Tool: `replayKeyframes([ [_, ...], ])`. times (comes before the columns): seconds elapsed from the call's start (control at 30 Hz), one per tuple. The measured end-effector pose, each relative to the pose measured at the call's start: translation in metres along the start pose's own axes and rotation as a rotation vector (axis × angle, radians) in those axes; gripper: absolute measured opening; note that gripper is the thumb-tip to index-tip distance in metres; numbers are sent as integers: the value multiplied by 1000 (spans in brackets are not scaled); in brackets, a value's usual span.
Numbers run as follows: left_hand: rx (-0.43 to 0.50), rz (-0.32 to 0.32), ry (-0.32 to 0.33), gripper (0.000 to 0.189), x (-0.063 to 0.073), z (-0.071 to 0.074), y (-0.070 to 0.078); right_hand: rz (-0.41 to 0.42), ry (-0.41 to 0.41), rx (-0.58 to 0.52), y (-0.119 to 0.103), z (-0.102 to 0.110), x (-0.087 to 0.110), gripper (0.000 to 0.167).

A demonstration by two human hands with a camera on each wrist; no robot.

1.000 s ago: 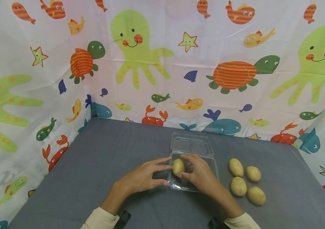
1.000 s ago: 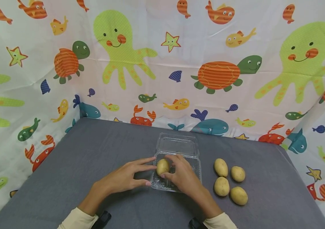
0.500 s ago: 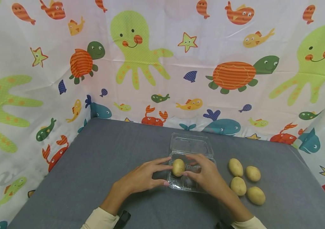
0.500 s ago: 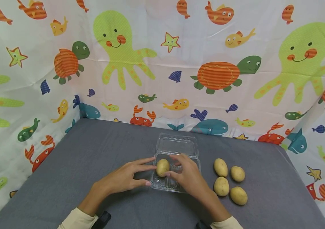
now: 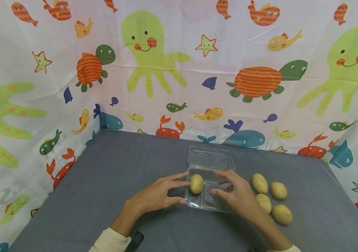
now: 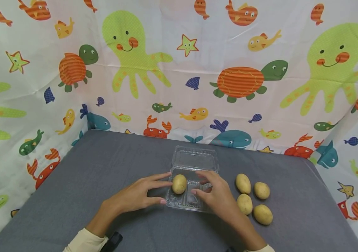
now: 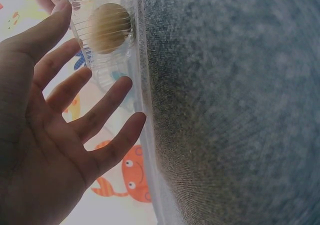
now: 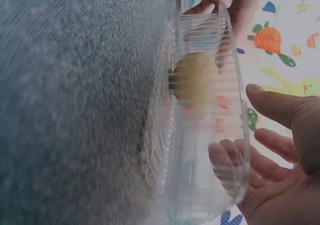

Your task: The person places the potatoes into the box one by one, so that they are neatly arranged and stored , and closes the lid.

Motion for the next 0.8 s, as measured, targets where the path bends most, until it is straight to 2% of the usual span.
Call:
replayKeyframes([
  [0.3,-12,-2,7,63,0,-1,-1,-34,31,-56,2,19,11,56],
  [0.63,-7,-1,5,63,0,-1,0,-58,109,12,11,41,24,54],
  [0.8,-4,3,5,62,1,-1,1,-102,115,-17,17,52,31,54],
])
Point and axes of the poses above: each hand's wrist, its own x-axis away from the middle knuckle, its own z-axis out of the back of the hand, y = z × x, the point moved 6 cm from there along -x, towards the middle knuckle, and after that the axes turned 1 degree about x, right-handed, at the moved point
